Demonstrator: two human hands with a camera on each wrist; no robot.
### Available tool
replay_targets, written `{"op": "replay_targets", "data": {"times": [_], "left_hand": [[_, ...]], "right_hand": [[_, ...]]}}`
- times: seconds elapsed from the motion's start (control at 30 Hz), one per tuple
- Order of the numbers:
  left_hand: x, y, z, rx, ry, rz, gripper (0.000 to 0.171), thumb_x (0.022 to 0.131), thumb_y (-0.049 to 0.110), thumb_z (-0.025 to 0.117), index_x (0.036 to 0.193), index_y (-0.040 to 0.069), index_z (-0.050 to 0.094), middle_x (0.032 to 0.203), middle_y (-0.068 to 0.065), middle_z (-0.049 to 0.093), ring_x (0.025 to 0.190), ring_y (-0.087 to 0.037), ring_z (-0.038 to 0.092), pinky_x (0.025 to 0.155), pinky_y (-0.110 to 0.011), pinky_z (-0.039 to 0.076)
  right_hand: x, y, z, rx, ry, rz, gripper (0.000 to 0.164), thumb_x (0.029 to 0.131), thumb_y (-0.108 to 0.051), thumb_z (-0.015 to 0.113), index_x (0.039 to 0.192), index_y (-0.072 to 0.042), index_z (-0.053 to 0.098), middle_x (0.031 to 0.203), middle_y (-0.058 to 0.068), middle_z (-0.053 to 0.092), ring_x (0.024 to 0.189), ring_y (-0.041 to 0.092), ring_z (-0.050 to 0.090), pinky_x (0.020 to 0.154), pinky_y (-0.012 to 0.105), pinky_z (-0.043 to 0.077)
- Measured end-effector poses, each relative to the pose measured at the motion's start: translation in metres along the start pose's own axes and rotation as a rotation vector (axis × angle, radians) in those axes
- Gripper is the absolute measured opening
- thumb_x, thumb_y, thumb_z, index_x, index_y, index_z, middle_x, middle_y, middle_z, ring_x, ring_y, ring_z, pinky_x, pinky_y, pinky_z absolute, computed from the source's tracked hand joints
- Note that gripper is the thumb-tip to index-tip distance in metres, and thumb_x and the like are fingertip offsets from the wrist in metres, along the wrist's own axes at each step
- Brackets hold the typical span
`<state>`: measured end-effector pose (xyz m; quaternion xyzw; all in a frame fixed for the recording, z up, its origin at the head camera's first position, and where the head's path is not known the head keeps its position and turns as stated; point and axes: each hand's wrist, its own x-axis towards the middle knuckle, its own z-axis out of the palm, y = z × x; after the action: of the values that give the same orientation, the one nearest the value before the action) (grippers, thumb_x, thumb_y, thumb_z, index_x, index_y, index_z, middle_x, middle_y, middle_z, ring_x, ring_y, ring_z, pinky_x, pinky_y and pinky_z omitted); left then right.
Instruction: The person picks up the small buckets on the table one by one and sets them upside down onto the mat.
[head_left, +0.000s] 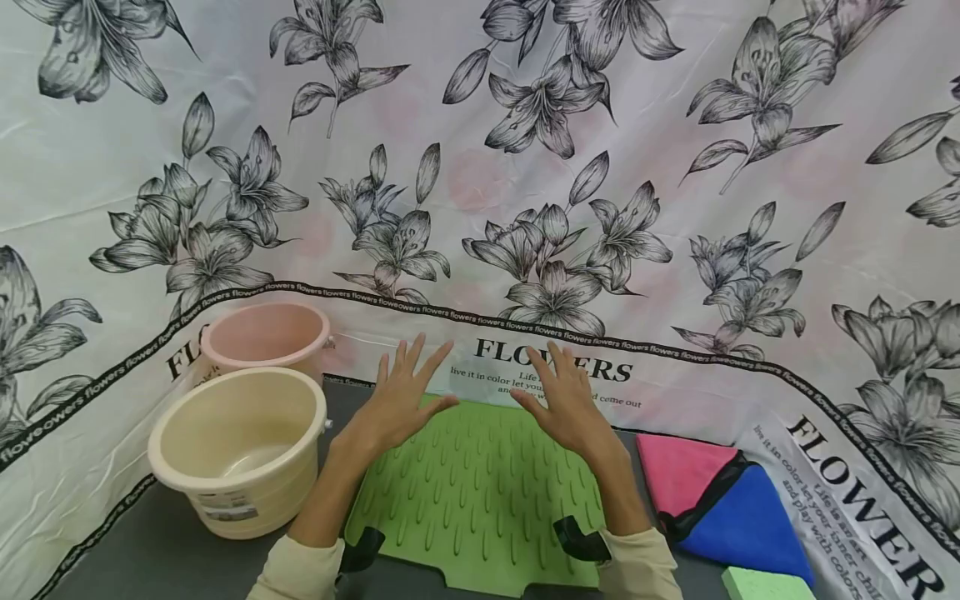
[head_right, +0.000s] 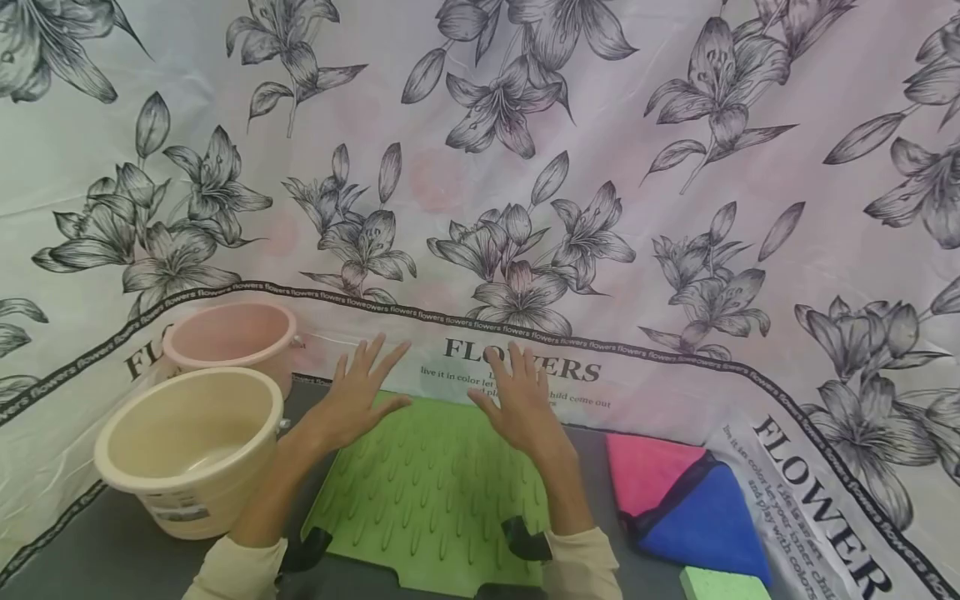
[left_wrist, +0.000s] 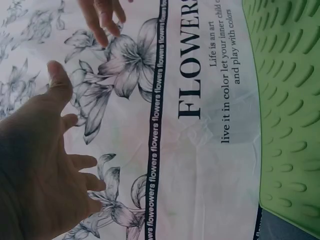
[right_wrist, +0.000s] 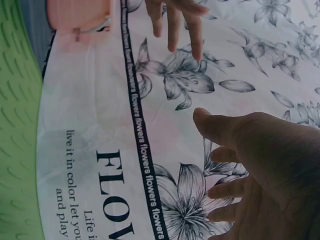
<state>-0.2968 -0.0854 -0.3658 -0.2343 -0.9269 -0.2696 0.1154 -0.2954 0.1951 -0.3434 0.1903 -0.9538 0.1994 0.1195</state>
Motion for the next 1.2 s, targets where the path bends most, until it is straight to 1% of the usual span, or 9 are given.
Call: {"op": "replay_targets", "data": {"times": [0.17,0.33,0.47,0.6,0.67,0.8,1.0,1.13,1.2], "left_hand": [[0.001,0.005,-0.002,0.001,0.089,0.042,0.082,0.101,0.057,0.055,0.169,0.027,0.020,0.176,-0.023,0.007,0.161,-0.052,0.002,0.129,-0.073,0.001],[-0.001,0.010,-0.007,0.024,0.175,0.107,0.078,0.102,0.048,0.060,0.168,0.024,0.025,0.174,-0.024,0.017,0.161,-0.052,0.012,0.128,-0.074,0.009],[-0.002,0.014,-0.012,0.042,0.237,0.165,0.074,0.103,0.049,0.057,0.166,0.021,0.029,0.173,-0.022,0.021,0.160,-0.050,0.019,0.127,-0.074,0.015],[0.000,0.016,-0.018,0.037,0.266,0.196,0.072,0.104,0.054,0.050,0.166,0.022,0.031,0.172,-0.021,0.024,0.160,-0.046,0.022,0.127,-0.073,0.019],[0.001,0.016,-0.021,0.040,0.267,0.194,0.072,0.104,0.055,0.049,0.166,0.022,0.030,0.172,-0.021,0.025,0.160,-0.045,0.023,0.128,-0.072,0.020],[-0.002,0.015,-0.028,0.048,0.290,0.188,0.071,0.104,0.052,0.053,0.165,0.023,0.031,0.172,-0.021,0.026,0.160,-0.046,0.025,0.128,-0.071,0.021],[-0.013,0.012,-0.041,0.056,0.338,0.166,0.070,0.104,0.049,0.057,0.165,0.022,0.034,0.173,-0.018,0.026,0.158,-0.047,0.027,0.128,-0.070,0.021],[-0.023,0.002,-0.048,0.039,0.389,0.147,0.068,0.106,0.051,0.054,0.165,0.023,0.034,0.173,-0.016,0.027,0.157,-0.045,0.032,0.122,-0.070,0.034],[-0.029,-0.004,-0.051,0.029,0.421,0.141,0.067,0.106,0.048,0.055,0.164,0.021,0.035,0.172,-0.017,0.029,0.155,-0.045,0.035,0.118,-0.070,0.039]], "right_hand": [[0.000,-0.008,-0.002,0.016,0.023,-0.030,0.073,0.107,-0.041,0.060,0.166,-0.014,0.029,0.174,0.026,0.015,0.162,0.051,0.005,0.126,0.076,0.011],[0.003,-0.017,-0.003,0.033,0.057,-0.071,0.069,0.108,-0.040,0.057,0.166,-0.015,0.030,0.174,0.024,0.017,0.162,0.049,0.011,0.126,0.076,0.016],[0.005,-0.025,-0.004,0.051,0.100,-0.124,0.067,0.108,-0.038,0.057,0.165,-0.014,0.033,0.173,0.025,0.020,0.161,0.049,0.015,0.125,0.076,0.019],[0.009,-0.031,-0.004,0.064,0.136,-0.154,0.065,0.107,-0.036,0.060,0.164,-0.014,0.035,0.172,0.026,0.021,0.159,0.051,0.020,0.123,0.077,0.024],[0.011,-0.034,-0.002,0.083,0.145,-0.170,0.065,0.107,-0.034,0.061,0.164,-0.015,0.036,0.172,0.026,0.022,0.158,0.051,0.024,0.122,0.077,0.027],[0.016,-0.044,0.002,0.120,0.158,-0.222,0.063,0.107,-0.032,0.061,0.163,-0.015,0.038,0.171,0.025,0.024,0.157,0.051,0.027,0.120,0.076,0.031],[0.025,-0.064,0.008,0.174,0.167,-0.284,0.060,0.108,-0.033,0.060,0.162,-0.018,0.040,0.172,0.021,0.026,0.157,0.047,0.031,0.118,0.071,0.039],[0.033,-0.079,0.015,0.194,0.194,-0.347,0.057,0.107,-0.029,0.061,0.160,-0.017,0.043,0.170,0.020,0.030,0.155,0.046,0.035,0.117,0.069,0.041],[0.037,-0.085,0.020,0.197,0.209,-0.387,0.056,0.107,-0.028,0.062,0.159,-0.016,0.045,0.169,0.020,0.032,0.155,0.045,0.036,0.118,0.068,0.042]]}}
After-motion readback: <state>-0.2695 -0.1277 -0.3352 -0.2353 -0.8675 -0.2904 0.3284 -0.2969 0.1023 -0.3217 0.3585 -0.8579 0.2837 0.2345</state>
